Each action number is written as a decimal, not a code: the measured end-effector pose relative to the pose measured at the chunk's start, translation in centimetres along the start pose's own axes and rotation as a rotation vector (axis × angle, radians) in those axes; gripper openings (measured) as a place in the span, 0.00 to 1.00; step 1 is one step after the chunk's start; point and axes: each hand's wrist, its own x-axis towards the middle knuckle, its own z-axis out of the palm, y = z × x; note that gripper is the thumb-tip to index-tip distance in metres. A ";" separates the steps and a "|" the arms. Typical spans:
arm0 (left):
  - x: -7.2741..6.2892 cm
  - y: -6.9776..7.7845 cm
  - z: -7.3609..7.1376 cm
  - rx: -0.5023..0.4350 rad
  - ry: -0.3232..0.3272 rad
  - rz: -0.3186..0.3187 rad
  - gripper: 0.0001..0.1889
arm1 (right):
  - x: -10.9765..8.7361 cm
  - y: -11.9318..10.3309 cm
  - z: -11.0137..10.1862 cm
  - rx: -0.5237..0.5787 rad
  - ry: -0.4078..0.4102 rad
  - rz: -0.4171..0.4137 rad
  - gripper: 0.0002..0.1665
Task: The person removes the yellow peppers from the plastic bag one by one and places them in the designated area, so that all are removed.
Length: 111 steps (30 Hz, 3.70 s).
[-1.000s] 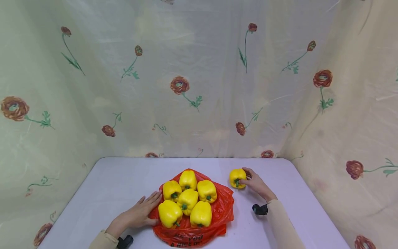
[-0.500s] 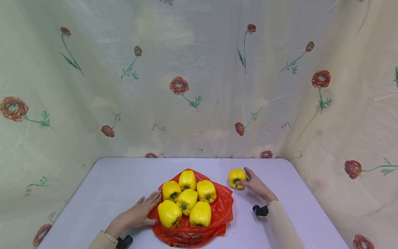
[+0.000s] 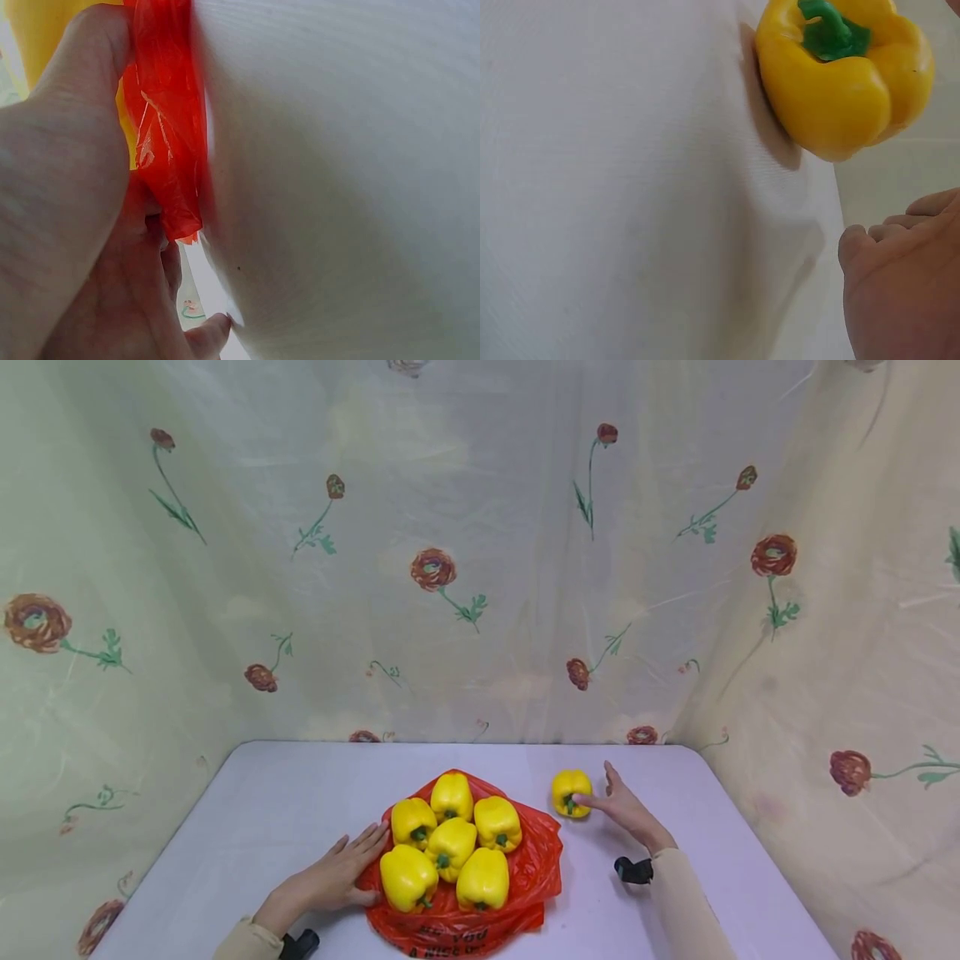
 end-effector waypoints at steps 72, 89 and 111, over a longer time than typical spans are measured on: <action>-0.4 0.1 -0.3 0.014 0.008 0.053 0.50 | -11.8 -9.6 12.9 0.106 -0.068 -0.264 0.49; -0.2 0.0 -0.1 0.003 0.007 0.025 0.50 | -11.4 -8.2 14.5 0.067 -0.107 -0.251 0.49; -0.5 0.3 -0.1 -0.001 0.001 -0.005 0.50 | -10.8 -7.0 15.1 0.036 -0.203 -0.154 0.51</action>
